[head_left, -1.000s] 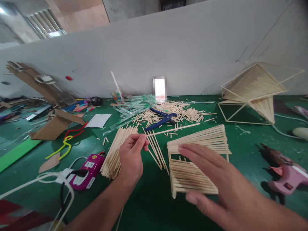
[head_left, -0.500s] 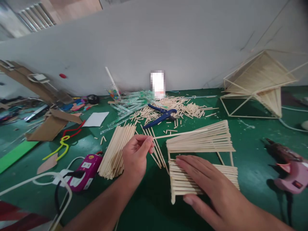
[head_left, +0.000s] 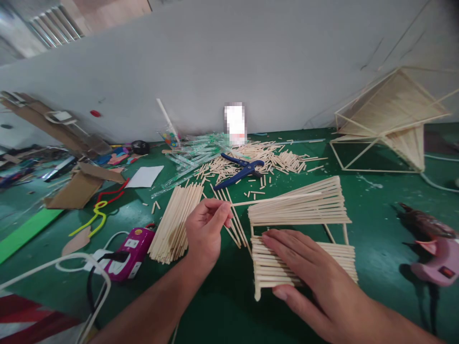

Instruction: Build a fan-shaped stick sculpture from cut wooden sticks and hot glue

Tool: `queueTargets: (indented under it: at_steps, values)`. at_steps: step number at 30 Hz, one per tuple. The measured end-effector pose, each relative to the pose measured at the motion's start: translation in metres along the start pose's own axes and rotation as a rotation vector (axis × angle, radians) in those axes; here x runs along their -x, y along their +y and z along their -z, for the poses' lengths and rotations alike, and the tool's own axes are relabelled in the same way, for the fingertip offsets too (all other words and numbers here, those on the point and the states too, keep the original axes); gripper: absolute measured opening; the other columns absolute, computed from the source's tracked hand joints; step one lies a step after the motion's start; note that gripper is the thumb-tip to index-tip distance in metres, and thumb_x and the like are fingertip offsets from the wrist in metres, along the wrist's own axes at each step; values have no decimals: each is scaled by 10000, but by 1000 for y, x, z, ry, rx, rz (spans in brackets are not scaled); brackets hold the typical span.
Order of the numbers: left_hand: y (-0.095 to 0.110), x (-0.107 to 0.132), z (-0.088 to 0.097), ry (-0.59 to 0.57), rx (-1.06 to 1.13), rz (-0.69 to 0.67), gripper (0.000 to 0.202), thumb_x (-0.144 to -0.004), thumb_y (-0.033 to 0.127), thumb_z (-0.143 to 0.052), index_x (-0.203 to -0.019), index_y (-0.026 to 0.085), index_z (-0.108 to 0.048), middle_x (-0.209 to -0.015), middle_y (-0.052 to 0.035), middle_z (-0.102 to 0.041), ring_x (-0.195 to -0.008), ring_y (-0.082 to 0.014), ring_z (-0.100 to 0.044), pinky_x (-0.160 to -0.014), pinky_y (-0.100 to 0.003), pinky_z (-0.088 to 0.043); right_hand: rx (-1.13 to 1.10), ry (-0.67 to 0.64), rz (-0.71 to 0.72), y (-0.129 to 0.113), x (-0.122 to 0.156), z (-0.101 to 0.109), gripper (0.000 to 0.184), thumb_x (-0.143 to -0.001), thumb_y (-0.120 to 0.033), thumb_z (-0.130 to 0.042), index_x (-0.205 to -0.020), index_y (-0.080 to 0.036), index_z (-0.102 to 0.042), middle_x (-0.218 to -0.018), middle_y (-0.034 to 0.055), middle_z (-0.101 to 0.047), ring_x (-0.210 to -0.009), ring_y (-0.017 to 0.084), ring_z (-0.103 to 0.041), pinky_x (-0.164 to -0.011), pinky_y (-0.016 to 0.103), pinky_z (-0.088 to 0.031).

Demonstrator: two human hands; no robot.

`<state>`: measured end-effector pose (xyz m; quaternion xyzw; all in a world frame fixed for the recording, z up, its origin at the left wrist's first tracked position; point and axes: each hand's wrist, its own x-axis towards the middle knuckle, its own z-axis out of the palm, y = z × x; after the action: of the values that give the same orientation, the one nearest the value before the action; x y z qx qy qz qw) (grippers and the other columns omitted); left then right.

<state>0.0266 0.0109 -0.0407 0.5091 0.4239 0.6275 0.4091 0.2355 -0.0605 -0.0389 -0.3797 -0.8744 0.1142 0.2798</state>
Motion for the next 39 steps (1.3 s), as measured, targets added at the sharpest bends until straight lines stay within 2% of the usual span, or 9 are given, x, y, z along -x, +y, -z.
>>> queueTargets:
  at_steps: [5, 9, 14, 20, 29, 35, 39]
  values:
    - [1, 3, -2, -41, 0, 4, 50, -807, 197, -658, -766, 169, -651, -596, 36, -598, -509, -58, -533, -479, -161, -423, -25, -1, -16, 0, -1, 1, 553, -890, -367, -507, -1377, -135, -387, -1348, 97, -505, -1236, 263, -452, -1004, 453, -435]
    - [2, 4, -2, -136, -23, 19, 57, -815, 189, -648, -760, 174, -643, -615, 38, -599, -523, -59, -528, -499, -169, -421, -53, 29, -17, -2, -4, 3, 505, -890, -359, -507, -1320, -100, -457, -1303, 110, -544, -1211, 259, -473, -1012, 445, -427]
    - [1, 6, -5, -238, -91, 141, 95, -797, 225, -668, -730, 170, -632, -584, 47, -570, -506, -56, -500, -483, -164, -398, -33, 75, 24, -3, -5, 1, 514, -890, -346, -496, -1302, -40, -471, -1302, 148, -539, -1230, 256, -459, -1035, 430, -409]
    - [3, 8, -11, -275, -228, 274, 141, -766, 302, -690, -714, 176, -649, -545, 49, -563, -484, -67, -488, -475, -172, -405, 27, 70, 99, -3, -5, 2, 507, -891, -306, -480, -1287, 10, -472, -1370, 198, -457, -1328, 270, -338, -1076, 443, -357]
    - [3, 7, -10, -296, -308, 270, 137, -758, 307, -691, -701, 188, -654, -606, 35, -585, -490, -69, -464, -469, -179, -381, 18, 120, 82, -5, -8, 5, 470, -870, -307, -497, -1254, -37, -514, -1294, 179, -536, -1242, 270, -452, -1025, 447, -420]
    - [4, 6, -12, -299, -261, 332, 165, -750, 326, -701, -713, 175, -645, -566, 45, -564, -492, -67, -475, -476, -168, -383, 24, 116, 138, -6, -9, 5, 450, -843, -210, -475, -1259, -41, -500, -1318, 170, -511, -1282, 276, -395, -1057, 469, -372]
    - [6, 4, -13, -292, -255, 325, 163, -747, 309, -702, -698, 166, -643, -557, 49, -563, -492, -60, -482, -483, -159, -382, -14, 119, 167, -6, -10, 5, 480, -804, -134, -454, -1272, -33, -475, -1333, 167, -494, -1298, 262, -371, -1071, 460, -356]
